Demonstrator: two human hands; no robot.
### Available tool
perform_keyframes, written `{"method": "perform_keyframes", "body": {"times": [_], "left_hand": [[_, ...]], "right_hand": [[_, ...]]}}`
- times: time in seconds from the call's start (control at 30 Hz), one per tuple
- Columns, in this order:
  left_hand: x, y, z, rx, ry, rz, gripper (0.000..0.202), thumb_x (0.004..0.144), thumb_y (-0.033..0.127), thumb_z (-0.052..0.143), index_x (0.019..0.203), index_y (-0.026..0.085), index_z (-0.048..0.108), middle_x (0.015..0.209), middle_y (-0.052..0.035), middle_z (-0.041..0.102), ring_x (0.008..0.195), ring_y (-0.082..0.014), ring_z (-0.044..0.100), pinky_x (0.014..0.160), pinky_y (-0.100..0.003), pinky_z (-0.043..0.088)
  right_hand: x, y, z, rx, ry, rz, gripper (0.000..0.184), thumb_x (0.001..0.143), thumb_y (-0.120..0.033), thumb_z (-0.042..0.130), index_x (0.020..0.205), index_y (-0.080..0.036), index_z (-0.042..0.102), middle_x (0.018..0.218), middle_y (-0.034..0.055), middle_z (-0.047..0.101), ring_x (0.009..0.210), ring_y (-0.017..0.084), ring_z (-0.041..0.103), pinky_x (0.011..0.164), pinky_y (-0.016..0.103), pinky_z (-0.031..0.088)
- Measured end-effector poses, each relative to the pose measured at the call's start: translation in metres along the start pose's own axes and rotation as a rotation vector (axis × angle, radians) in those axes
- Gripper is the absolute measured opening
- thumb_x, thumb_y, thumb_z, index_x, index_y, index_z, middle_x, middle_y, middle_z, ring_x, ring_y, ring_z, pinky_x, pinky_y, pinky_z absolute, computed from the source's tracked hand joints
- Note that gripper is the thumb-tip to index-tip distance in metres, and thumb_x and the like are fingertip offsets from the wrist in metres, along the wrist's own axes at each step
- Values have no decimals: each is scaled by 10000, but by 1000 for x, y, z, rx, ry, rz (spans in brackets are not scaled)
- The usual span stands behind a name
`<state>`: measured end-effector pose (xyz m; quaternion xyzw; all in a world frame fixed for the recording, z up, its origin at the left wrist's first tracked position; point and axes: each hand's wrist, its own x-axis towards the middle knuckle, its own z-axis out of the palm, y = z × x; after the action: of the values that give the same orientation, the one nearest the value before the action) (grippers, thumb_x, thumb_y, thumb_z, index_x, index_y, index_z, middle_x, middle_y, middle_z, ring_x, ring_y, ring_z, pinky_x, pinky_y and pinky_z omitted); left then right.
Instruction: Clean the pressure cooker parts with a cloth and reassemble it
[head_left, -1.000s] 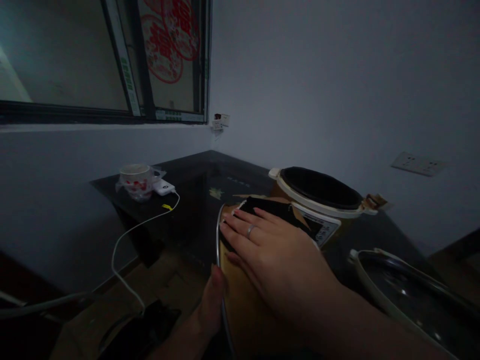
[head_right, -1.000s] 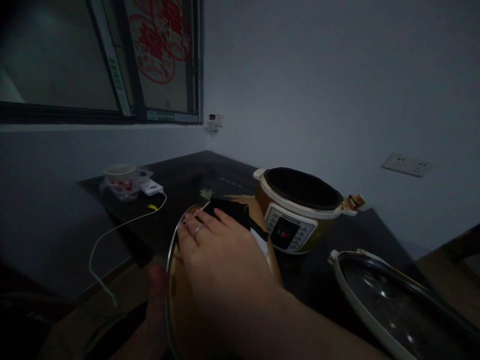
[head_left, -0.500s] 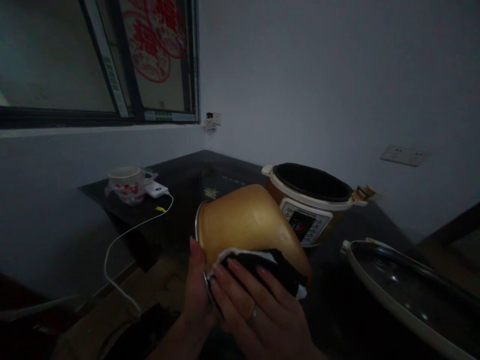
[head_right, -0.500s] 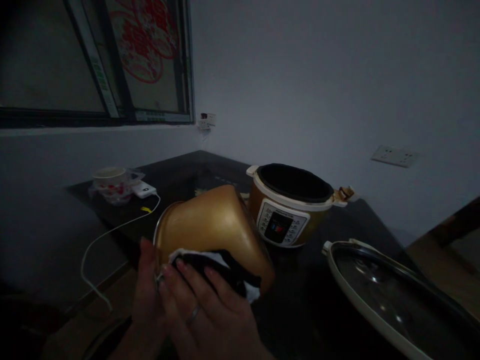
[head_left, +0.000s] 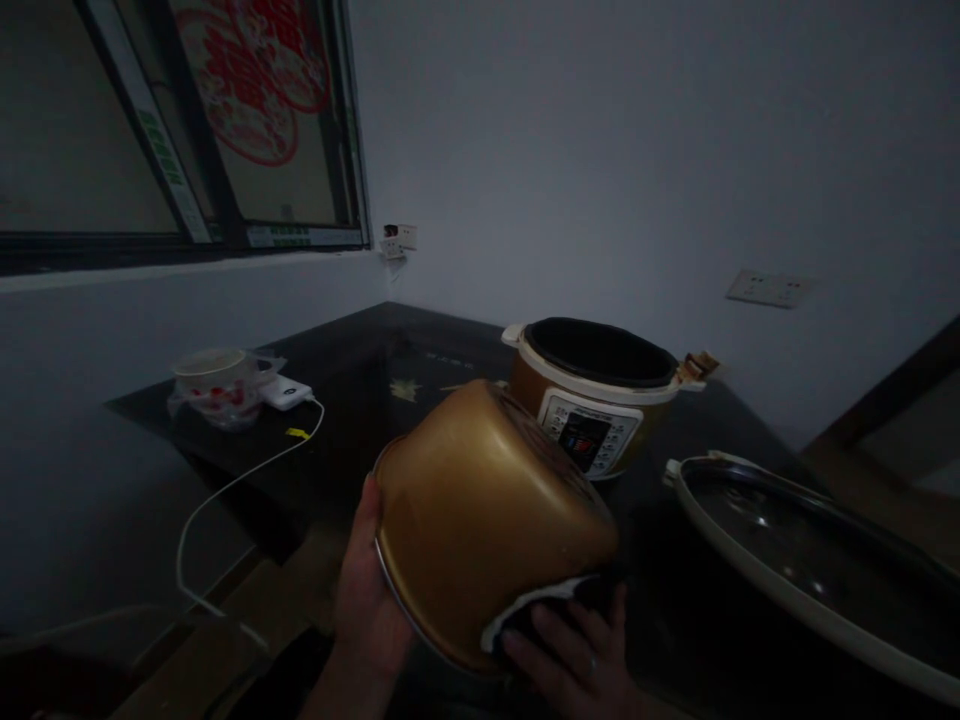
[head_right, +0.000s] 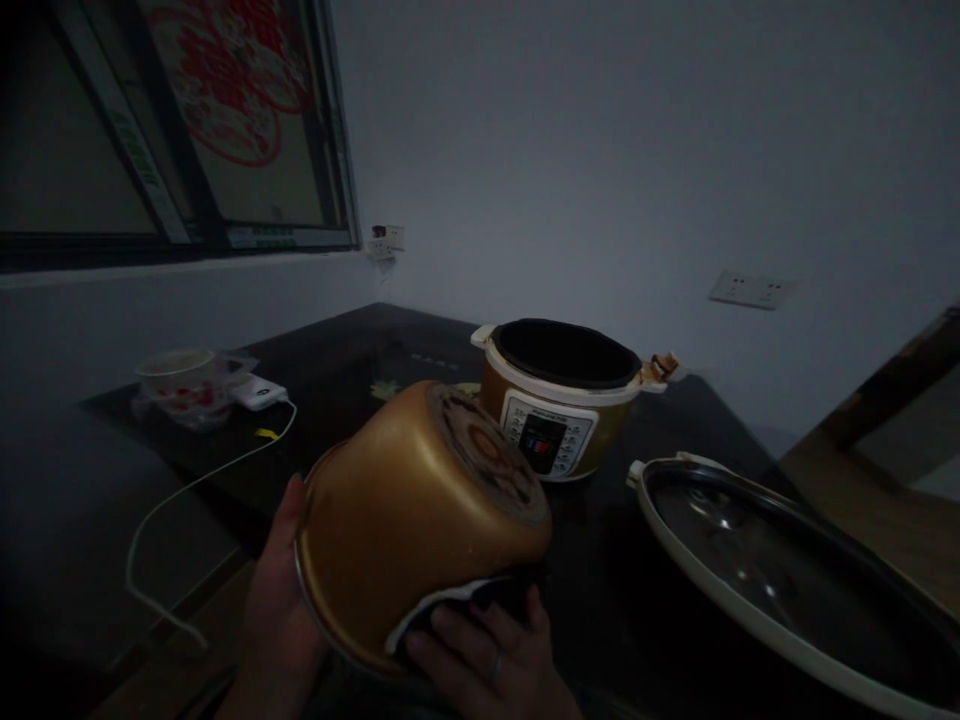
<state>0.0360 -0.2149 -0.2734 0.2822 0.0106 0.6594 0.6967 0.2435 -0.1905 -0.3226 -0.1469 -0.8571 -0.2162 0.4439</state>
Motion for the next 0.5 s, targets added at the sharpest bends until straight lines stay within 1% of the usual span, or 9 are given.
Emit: {"method": "perform_keyframes", "body": {"times": [0.07, 0.1, 0.13, 0.2, 0.27, 0.33, 0.4, 0.47, 0.5], "left_hand": [[0, -3, -1, -16, -83, -11, 569, 1001, 418, 193, 1184, 189, 681, 985, -47, 762, 1172, -199, 607, 1114, -350, 322], [0, -3, -2, -26, -115, -14, 572, 1002, 424, 188, 1203, 188, 668, 1037, -47, 750, 1187, -197, 596, 1120, -347, 309], [0, -4, -3, -37, -141, -18, 579, 1004, 426, 173, 1223, 187, 653, 1094, -47, 731, 1198, -192, 588, 1126, -343, 298], [-2, -3, -6, -54, -175, -26, 608, 1004, 434, 135, 1259, 180, 625, 1196, -48, 684, 1208, -185, 579, 1130, -333, 285], [-4, -2, -12, -65, -176, -40, 647, 998, 461, 104, 1283, 161, 602, 1253, -58, 646, 1211, -188, 575, 1129, -326, 283], [-8, 0, -22, -79, -144, -55, 686, 990, 481, 76, 1288, 147, 597, 1257, -73, 639, 1203, -196, 582, 1126, -331, 290], [-13, 3, -37, -101, -82, -77, 719, 985, 483, 47, 1270, 146, 613, 1237, -83, 647, 1172, -208, 605, 1118, -351, 309], [-20, 8, -54, -130, 16, -105, 733, 980, 495, 45, 1235, 158, 645, 1211, -88, 659, 1128, -223, 635, 1100, -377, 346], [-25, 11, -62, -144, 89, -119, 726, 980, 498, 58, 1214, 169, 662, 1192, -88, 668, 1106, -228, 648, 1089, -388, 365]], "right_hand": [[-3, 0, 0, -17, 13, 27, 307, 951, -251, 480, 900, -396, 746, 858, -116, 759, 1455, 121, 160, 1223, 391, 49], [-3, -1, 1, -24, 30, 40, 303, 943, -255, 489, 884, -394, 751, 876, -104, 758, 1460, 140, 144, 1222, 407, 38], [-4, -2, 3, -29, 53, 44, 302, 936, -252, 495, 873, -392, 754, 917, -98, 755, 1463, 159, 135, 1221, 421, 35], [-4, -7, 7, -39, 76, 50, 292, 926, -249, 504, 884, -393, 754, 1061, -100, 728, 1467, 185, 122, 1219, 440, 38], [-6, -11, 11, -54, 81, 57, 261, 916, -265, 526, 923, -409, 744, 1197, -120, 672, 1470, 193, 105, 1218, 447, 36], [-11, -13, 13, -66, 73, 64, 238, 896, -271, 565, 972, -432, 724, 1284, -143, 615, 1473, 195, 81, 1212, 479, 38], [-17, -11, 16, -57, 93, 82, 265, 894, -268, 564, 1051, -440, 690, 1389, -156, 521, 1473, 198, 92, 1205, 510, 58], [-24, -6, 19, -23, 147, 142, 331, 927, -292, 502, 1215, -421, 605, 1502, -137, 371, 1468, 200, 134, 1203, 510, 66], [-27, -4, 21, 7, 172, 190, 381, 946, -305, 460, 1309, -394, 533, 1540, -111, 301, 1463, 202, 159, 1205, 501, 71]]}}
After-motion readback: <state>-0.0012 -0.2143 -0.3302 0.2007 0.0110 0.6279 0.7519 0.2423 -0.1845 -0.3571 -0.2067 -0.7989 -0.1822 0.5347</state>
